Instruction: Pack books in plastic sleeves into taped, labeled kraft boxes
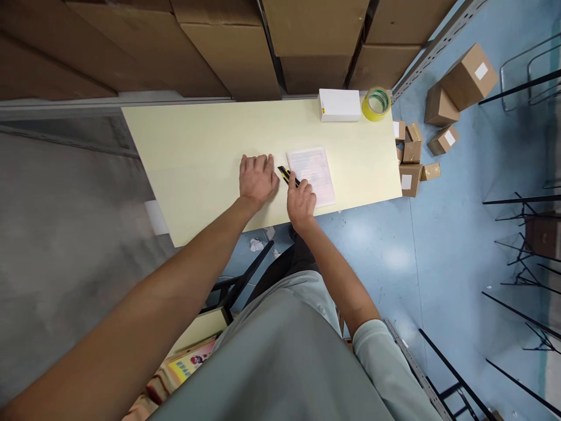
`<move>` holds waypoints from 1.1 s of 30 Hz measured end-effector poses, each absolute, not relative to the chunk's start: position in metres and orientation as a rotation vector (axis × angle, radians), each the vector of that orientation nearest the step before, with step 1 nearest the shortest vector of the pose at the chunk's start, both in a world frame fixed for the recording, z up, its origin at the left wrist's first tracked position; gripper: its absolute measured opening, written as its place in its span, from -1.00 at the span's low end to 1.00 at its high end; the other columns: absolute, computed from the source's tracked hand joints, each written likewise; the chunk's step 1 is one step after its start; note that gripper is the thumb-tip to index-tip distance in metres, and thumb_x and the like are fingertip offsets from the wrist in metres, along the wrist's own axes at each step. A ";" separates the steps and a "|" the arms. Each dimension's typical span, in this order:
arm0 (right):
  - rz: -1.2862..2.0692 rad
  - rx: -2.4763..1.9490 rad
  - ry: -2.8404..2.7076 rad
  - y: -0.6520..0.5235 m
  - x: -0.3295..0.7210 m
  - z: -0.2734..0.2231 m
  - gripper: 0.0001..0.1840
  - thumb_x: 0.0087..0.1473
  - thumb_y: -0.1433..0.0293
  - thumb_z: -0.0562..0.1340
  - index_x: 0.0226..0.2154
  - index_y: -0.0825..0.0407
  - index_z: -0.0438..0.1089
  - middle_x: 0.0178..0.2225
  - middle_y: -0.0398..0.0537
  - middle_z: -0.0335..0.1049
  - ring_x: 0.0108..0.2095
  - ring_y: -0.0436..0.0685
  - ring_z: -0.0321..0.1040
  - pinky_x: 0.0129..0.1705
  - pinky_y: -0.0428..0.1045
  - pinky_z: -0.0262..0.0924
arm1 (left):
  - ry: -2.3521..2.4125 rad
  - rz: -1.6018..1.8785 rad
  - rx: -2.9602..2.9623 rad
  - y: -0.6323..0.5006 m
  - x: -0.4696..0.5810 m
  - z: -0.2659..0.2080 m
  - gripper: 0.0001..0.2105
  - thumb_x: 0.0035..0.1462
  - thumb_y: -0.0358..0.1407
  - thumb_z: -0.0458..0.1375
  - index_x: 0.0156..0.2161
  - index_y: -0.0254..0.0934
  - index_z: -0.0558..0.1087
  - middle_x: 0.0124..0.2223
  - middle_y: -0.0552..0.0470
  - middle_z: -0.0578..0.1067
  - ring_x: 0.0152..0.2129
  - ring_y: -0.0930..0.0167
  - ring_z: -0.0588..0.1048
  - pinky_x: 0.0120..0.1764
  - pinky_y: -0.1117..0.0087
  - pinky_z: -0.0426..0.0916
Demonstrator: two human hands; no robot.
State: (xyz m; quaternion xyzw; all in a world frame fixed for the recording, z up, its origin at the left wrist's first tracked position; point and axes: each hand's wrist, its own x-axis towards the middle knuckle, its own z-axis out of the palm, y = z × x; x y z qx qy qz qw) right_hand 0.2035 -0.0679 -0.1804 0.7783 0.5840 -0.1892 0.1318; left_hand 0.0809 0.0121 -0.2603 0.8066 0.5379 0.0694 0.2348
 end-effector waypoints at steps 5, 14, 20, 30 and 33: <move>-0.575 2.242 1.682 -0.079 0.204 -0.178 -0.27 0.55 0.47 -0.07 0.64 -0.08 -0.22 0.10 0.27 0.40 0.05 0.23 0.40 -0.01 0.03 0.49 | 1.465 0.194 2.179 0.012 0.079 -0.265 -0.32 0.41 -0.18 -0.03 0.55 -0.38 0.19 0.46 -0.30 0.36 0.44 -0.11 0.21 0.56 -0.24 -0.25; -0.628 2.211 1.666 -0.096 0.208 -0.173 -0.32 0.55 0.47 -0.06 0.61 -0.07 -0.04 0.11 0.27 0.37 0.05 0.24 0.40 -0.01 0.04 0.49 | 1.472 0.151 2.203 0.009 0.081 -0.260 -0.29 0.38 -0.20 -0.01 0.56 -0.41 0.15 0.48 -0.34 0.33 0.44 -0.13 0.20 0.55 -0.27 -0.21; -0.658 2.225 1.659 -0.110 0.209 -0.173 -0.35 0.57 0.41 -0.06 0.60 -0.06 -0.03 0.13 0.27 0.37 0.04 0.24 0.38 -0.02 0.05 0.49 | 1.503 0.129 2.218 0.007 0.085 -0.252 -0.34 0.41 -0.24 -0.05 0.54 -0.42 0.18 0.47 -0.34 0.34 0.43 -0.10 0.22 0.54 -0.25 -0.14; -0.705 2.256 1.659 -0.137 0.210 -0.177 -0.33 0.55 0.39 -0.04 0.61 -0.09 -0.02 0.11 0.24 0.38 0.02 0.25 0.39 -0.07 0.06 0.47 | 1.520 0.186 2.208 0.004 0.085 -0.263 -0.35 0.42 -0.26 -0.01 0.55 -0.39 0.16 0.48 -0.35 0.33 0.46 -0.09 0.19 0.53 -0.26 -0.12; -0.733 2.271 1.664 -0.144 0.211 -0.179 -0.33 0.54 0.39 -0.04 0.61 -0.09 -0.01 0.10 0.25 0.38 0.01 0.26 0.39 -0.09 0.07 0.47 | 1.529 0.185 2.212 0.004 0.085 -0.263 -0.37 0.41 -0.30 -0.03 0.53 -0.41 0.19 0.48 -0.35 0.33 0.46 -0.06 0.20 0.54 -0.22 -0.12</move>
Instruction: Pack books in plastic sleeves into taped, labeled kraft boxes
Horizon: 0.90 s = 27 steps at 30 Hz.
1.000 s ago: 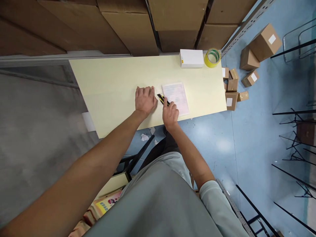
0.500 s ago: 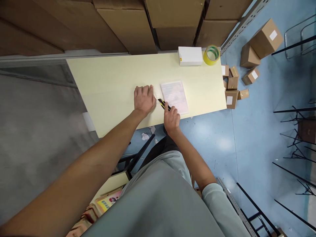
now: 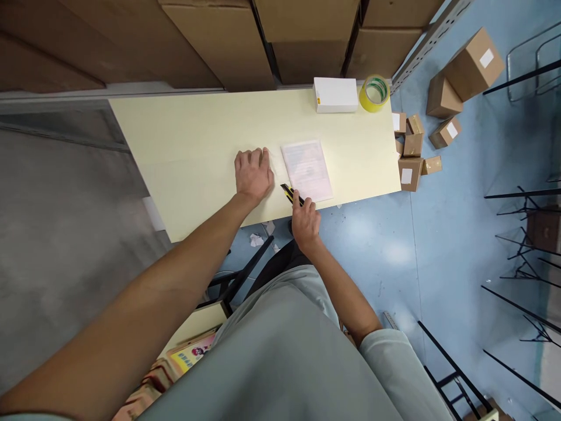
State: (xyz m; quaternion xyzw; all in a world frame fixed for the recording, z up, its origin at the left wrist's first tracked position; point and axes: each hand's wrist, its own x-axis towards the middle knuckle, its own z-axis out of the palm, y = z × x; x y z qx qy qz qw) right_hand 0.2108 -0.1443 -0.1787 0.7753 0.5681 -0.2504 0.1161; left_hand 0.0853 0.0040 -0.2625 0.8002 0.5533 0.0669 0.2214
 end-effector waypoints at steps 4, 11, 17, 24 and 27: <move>-0.759 2.269 1.661 -0.155 0.212 -0.181 -0.30 0.53 0.39 -0.06 0.62 -0.10 -0.08 0.08 0.26 0.38 0.00 0.28 0.39 -0.10 0.09 0.46 | 1.514 0.177 2.227 0.004 0.085 -0.262 -0.38 0.42 -0.33 -0.04 0.53 -0.42 0.19 0.48 -0.34 0.32 0.48 -0.03 0.20 0.55 -0.21 -0.13; -0.788 2.245 1.618 -0.173 0.210 -0.175 -0.32 0.54 0.38 -0.03 0.61 -0.09 -0.02 0.09 0.25 0.39 -0.01 0.27 0.41 -0.09 0.08 0.47 | 1.473 0.209 2.213 0.006 0.083 -0.267 -0.38 0.46 -0.29 -0.03 0.54 -0.44 0.14 0.49 -0.34 0.28 0.51 -0.02 0.13 0.54 -0.23 -0.19; -0.777 2.222 1.580 -0.185 0.208 -0.169 -0.35 0.56 0.32 0.01 0.60 -0.13 0.01 0.07 0.20 0.40 -0.01 0.22 0.42 -0.08 0.03 0.47 | 1.454 0.230 2.158 0.005 0.083 -0.270 -0.36 0.47 -0.25 -0.03 0.56 -0.39 0.09 0.52 -0.29 0.25 0.52 0.03 0.07 0.56 -0.19 -0.29; -0.753 2.175 1.556 -0.196 0.206 -0.161 -0.34 0.57 0.29 0.06 0.60 -0.14 0.00 0.06 0.18 0.40 0.00 0.20 0.44 -0.08 0.01 0.47 | 1.412 0.280 2.112 0.006 0.082 -0.281 -0.30 0.48 -0.15 -0.04 0.60 -0.34 -0.04 0.56 -0.25 0.18 0.54 0.05 -0.04 0.56 -0.14 -0.38; -0.764 2.170 1.541 -0.198 0.207 -0.157 -0.33 0.56 0.29 0.07 0.60 -0.14 0.00 0.09 0.19 0.40 0.01 0.21 0.44 -0.06 0.02 0.48 | 1.388 0.267 2.132 0.008 0.081 -0.285 -0.31 0.50 -0.12 -0.10 0.58 -0.43 -0.04 0.52 -0.34 0.17 0.53 -0.05 -0.01 0.52 -0.24 -0.28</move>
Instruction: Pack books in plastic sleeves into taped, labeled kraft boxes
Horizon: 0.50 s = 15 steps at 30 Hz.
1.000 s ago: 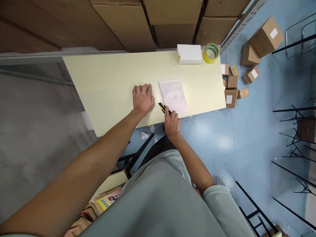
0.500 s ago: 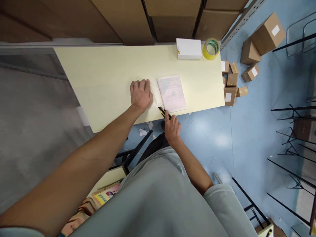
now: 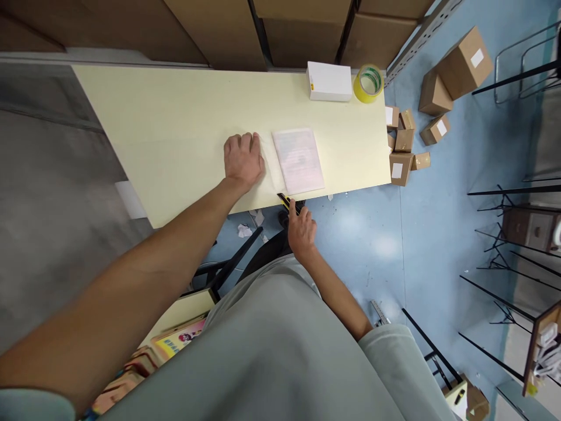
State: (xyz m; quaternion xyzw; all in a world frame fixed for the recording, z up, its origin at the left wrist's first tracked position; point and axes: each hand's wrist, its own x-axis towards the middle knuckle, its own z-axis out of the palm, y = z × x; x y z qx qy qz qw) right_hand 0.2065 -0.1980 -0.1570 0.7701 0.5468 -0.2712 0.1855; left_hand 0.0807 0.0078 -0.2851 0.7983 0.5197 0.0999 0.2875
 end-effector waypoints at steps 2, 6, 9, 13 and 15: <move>-0.786 2.177 1.537 -0.200 0.207 -0.155 -0.35 0.56 0.31 0.03 0.60 -0.14 0.01 0.11 0.21 0.40 0.03 0.22 0.44 -0.04 0.04 0.49 | 1.377 0.237 2.133 0.010 0.080 -0.284 -0.31 0.52 -0.10 -0.15 0.57 -0.48 -0.03 0.50 -0.40 0.18 0.51 -0.10 0.02 0.48 -0.30 -0.19; -0.829 2.197 1.508 -0.202 0.206 -0.151 -0.33 0.54 0.32 0.04 0.60 -0.12 0.01 0.15 0.25 0.39 0.08 0.26 0.43 0.00 0.08 0.48 | 1.336 0.142 2.156 0.019 0.078 -0.273 -0.30 0.51 -0.07 -0.16 0.56 -0.50 0.01 0.47 -0.43 0.22 0.49 -0.15 0.07 0.44 -0.32 -0.02; -0.842 2.200 1.492 -0.201 0.205 -0.147 -0.33 0.53 0.33 0.07 0.59 -0.09 0.04 0.18 0.31 0.39 0.10 0.29 0.44 0.00 0.11 0.47 | 1.329 0.037 2.150 0.027 0.074 -0.261 -0.27 0.47 -0.08 -0.05 0.58 -0.43 -0.01 0.50 -0.41 0.23 0.49 -0.09 0.09 0.44 -0.22 0.12; -0.816 2.190 1.503 -0.203 0.209 -0.129 -0.38 0.53 0.38 0.04 0.55 -0.04 0.14 0.14 0.33 0.44 0.07 0.30 0.49 -0.01 0.11 0.46 | 1.308 -0.040 2.131 0.017 0.059 -0.247 -0.19 0.48 -0.13 0.02 0.59 -0.57 -0.18 0.61 -0.43 0.04 0.56 -0.04 -0.04 0.50 -0.20 0.03; -0.799 2.202 1.506 -0.208 0.213 -0.115 -0.39 0.55 0.34 0.05 0.55 -0.05 0.13 0.13 0.32 0.45 0.05 0.28 0.51 -0.01 0.09 0.45 | 1.332 -0.039 2.131 -0.001 0.048 -0.239 -0.15 0.46 -0.13 0.06 0.60 -0.56 -0.19 0.66 -0.38 -0.14 0.59 -0.04 -0.13 0.55 -0.19 -0.10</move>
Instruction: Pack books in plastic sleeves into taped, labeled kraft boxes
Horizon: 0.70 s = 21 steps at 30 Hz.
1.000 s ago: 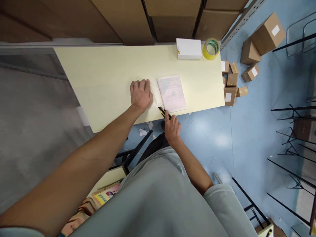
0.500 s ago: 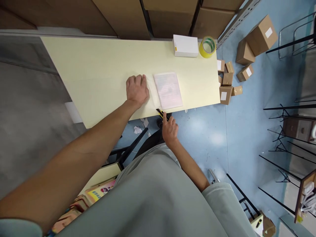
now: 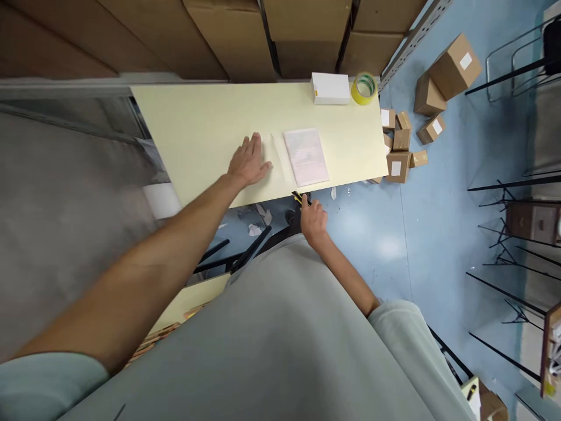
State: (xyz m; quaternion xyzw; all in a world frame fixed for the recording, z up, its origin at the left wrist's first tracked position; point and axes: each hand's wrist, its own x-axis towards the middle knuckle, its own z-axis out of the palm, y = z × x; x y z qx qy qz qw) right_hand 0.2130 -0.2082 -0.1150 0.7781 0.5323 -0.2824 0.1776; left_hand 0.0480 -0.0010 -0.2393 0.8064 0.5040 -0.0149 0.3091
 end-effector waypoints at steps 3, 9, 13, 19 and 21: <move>-0.779 2.246 1.491 -0.221 0.221 -0.092 -0.40 0.57 0.27 0.08 0.54 -0.07 0.12 0.12 0.27 0.47 0.03 0.23 0.53 -0.03 0.03 0.43 | 1.368 -0.047 2.082 -0.036 0.030 -0.230 -0.15 0.40 -0.03 0.09 0.61 -0.42 -0.05 0.66 -0.32 -0.08 0.60 -0.03 -0.09 0.56 -0.17 -0.11; -0.804 2.348 1.395 -0.236 0.238 -0.063 -0.42 0.57 0.23 0.06 0.53 -0.10 0.14 0.09 0.20 0.53 -0.01 0.23 0.60 -0.06 0.01 0.41 | 1.281 -0.237 2.151 -0.082 0.014 -0.222 -0.22 0.41 -0.06 0.09 0.58 -0.41 0.09 0.66 -0.30 -0.06 0.60 -0.06 -0.13 0.56 -0.15 -0.17; -0.833 2.441 1.404 -0.221 0.249 -0.051 -0.41 0.58 0.21 0.06 0.54 -0.10 0.13 0.10 0.18 0.55 0.00 0.27 0.62 -0.05 0.04 0.41 | 1.225 -0.321 2.168 -0.082 0.025 -0.217 -0.28 0.42 -0.13 0.05 0.57 -0.39 0.12 0.67 -0.26 -0.11 0.61 -0.03 -0.15 0.56 -0.09 -0.17; -0.816 2.667 1.569 -0.156 0.274 -0.030 -0.42 0.56 0.19 0.09 0.48 0.03 0.17 0.22 0.25 0.53 0.15 0.32 0.57 0.06 0.08 0.42 | 1.213 -0.430 2.112 -0.048 0.045 -0.209 -0.21 0.37 -0.09 0.12 0.60 -0.29 0.06 0.68 -0.21 -0.18 0.60 -0.09 -0.10 0.54 -0.14 -0.08; -0.807 2.738 1.592 -0.126 0.284 -0.021 -0.44 0.55 0.17 0.09 0.44 0.07 0.19 0.23 0.27 0.53 0.16 0.34 0.56 0.08 0.11 0.41 | 1.238 -0.464 2.074 -0.035 0.047 -0.206 -0.16 0.33 -0.05 0.16 0.61 -0.17 0.03 0.68 -0.15 -0.17 0.60 -0.10 -0.10 0.52 -0.16 -0.05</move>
